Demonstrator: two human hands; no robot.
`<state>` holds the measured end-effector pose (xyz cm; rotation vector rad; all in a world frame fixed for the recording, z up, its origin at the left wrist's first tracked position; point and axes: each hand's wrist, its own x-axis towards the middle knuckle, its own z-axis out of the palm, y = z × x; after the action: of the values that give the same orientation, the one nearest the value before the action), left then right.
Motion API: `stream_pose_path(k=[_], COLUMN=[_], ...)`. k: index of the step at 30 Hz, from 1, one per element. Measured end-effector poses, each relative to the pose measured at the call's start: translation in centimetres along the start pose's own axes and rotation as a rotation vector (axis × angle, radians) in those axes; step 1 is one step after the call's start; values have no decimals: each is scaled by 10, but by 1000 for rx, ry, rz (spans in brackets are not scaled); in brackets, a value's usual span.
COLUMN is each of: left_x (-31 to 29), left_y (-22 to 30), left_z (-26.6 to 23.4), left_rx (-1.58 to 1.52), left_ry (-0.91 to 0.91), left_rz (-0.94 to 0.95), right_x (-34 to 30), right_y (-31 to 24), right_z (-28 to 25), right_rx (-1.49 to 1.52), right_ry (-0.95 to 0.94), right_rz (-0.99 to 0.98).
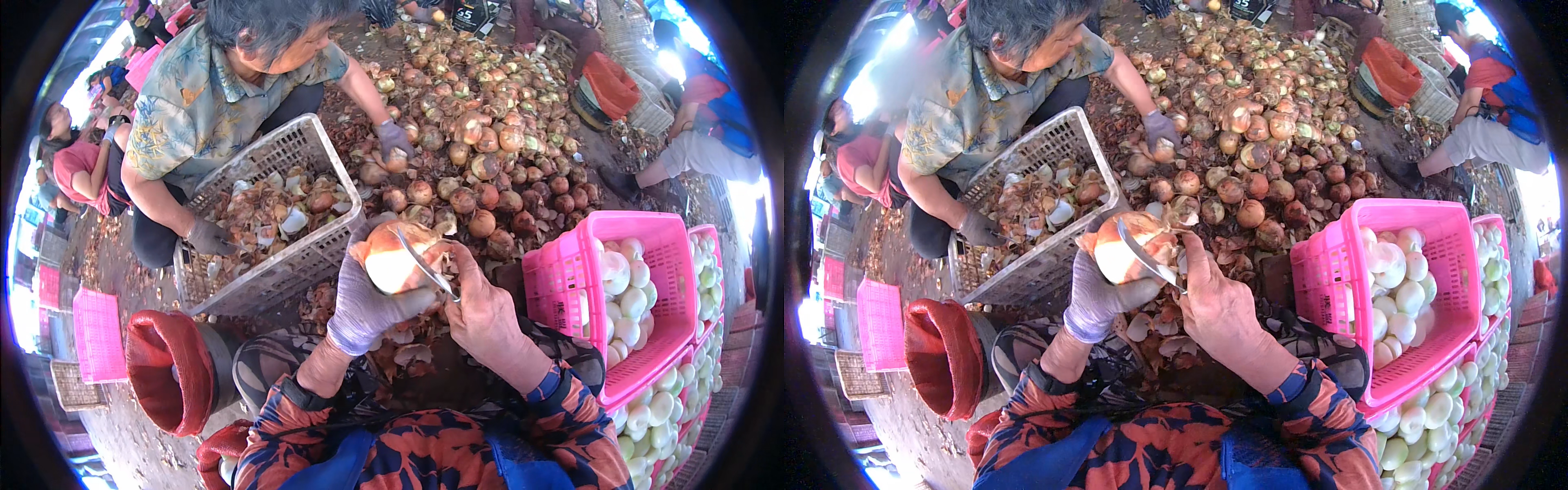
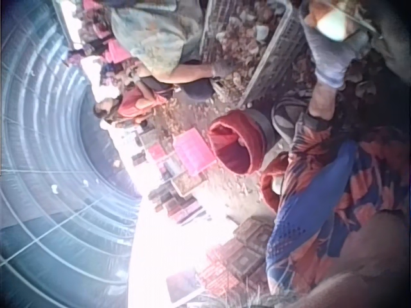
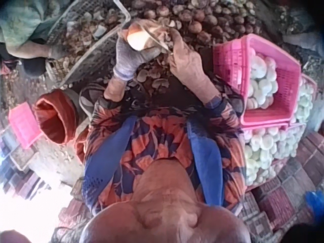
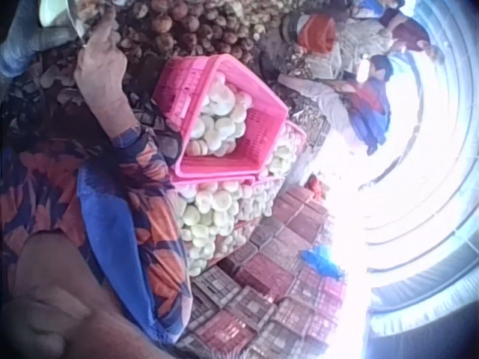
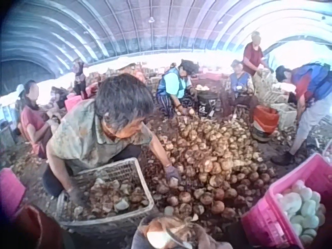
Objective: The person peels onions with a curved knife, removing the skins and placing the cleaned onions into a plastic basket.
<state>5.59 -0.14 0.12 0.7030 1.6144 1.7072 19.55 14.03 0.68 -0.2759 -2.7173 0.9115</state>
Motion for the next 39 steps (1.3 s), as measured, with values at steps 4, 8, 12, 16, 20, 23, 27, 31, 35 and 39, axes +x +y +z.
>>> stream_pose_path(k=[4, 8, 12, 16, 20, 23, 27, 31, 35, 39], left_x=[-3, -4, -5, -7, -14, -19, -18, -17, -20, 1], left_y=[-16, -23, -30, -22, -25, -45, -16, -24, -41, -1], left_z=[3, -3, 2, -2, -4, -4, -1, 9, 0, -33], left_rx=[32, -224, -200, 130, -414, -85, 232, -332, -129, -771], left_ry=[149, 133, 142, 35, 103, 137, 133, 187, 194, 287], left_rz=[96, 164, 196, 163, 59, 116, 183, 126, 86, 229], right_x=[4, -3, 1, 10, -2, 6, 7, 5, 9, -11], right_y=[10, 8, 12, 12, 16, 15, 17, 24, 35, 75], right_z=[12, 11, 21, 20, 23, 22, 25, 34, 41, 49], right_rx=[33, 61, -34, -26, -14, -74, -51, -64, -13, 123], right_ry=[-7, 26, 39, 19, 35, 25, -23, -28, -42, -60], right_rz=[-9, -20, -36, -54, -70, -53, -28, 36, 25, -41])
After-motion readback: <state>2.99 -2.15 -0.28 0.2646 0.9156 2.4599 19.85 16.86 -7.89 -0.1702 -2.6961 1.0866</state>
